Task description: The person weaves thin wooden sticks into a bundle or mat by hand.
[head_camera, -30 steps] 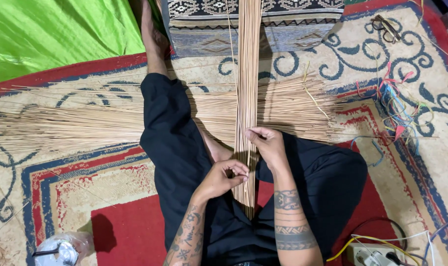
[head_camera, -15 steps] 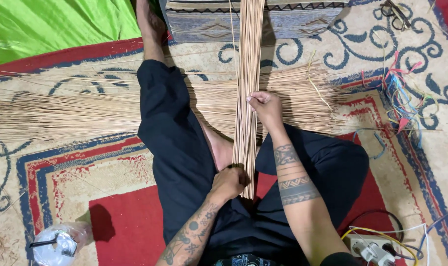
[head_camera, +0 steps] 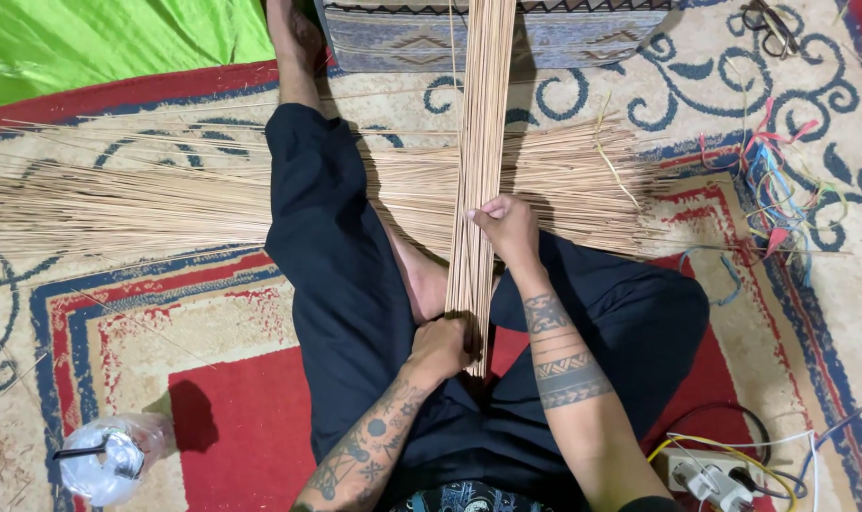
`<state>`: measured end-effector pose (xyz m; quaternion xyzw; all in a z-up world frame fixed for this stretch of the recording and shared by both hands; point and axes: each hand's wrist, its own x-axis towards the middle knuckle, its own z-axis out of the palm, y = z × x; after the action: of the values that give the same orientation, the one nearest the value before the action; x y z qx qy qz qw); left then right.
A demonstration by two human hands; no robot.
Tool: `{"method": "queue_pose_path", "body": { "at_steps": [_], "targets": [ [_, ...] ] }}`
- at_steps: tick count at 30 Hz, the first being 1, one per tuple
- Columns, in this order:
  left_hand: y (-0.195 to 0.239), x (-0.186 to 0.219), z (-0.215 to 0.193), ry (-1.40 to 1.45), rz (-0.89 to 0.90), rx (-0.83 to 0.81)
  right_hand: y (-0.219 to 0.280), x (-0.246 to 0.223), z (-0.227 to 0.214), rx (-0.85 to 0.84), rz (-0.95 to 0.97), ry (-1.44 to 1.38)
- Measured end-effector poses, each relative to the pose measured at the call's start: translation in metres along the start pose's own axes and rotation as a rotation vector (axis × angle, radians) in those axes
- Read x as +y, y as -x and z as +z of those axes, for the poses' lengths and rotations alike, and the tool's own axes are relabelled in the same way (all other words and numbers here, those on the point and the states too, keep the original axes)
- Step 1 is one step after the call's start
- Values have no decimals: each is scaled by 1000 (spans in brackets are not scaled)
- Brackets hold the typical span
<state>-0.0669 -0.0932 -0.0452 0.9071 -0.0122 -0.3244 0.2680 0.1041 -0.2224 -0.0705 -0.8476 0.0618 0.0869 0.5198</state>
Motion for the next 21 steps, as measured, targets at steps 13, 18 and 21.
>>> {"method": "queue_pose_path", "body": {
  "at_steps": [13, 18, 21],
  "targets": [
    [-110, -37, -95, 729, 126, 754, 52, 20, 0, 0, 90, 131],
    [-180, -39, -102, 909, 125, 824, 57, 30, 1, 13, 68, 82],
    [-196, -29, -107, 971, 171, 767, 45, 76, 13, -44, 29, -238]
  ]
}}
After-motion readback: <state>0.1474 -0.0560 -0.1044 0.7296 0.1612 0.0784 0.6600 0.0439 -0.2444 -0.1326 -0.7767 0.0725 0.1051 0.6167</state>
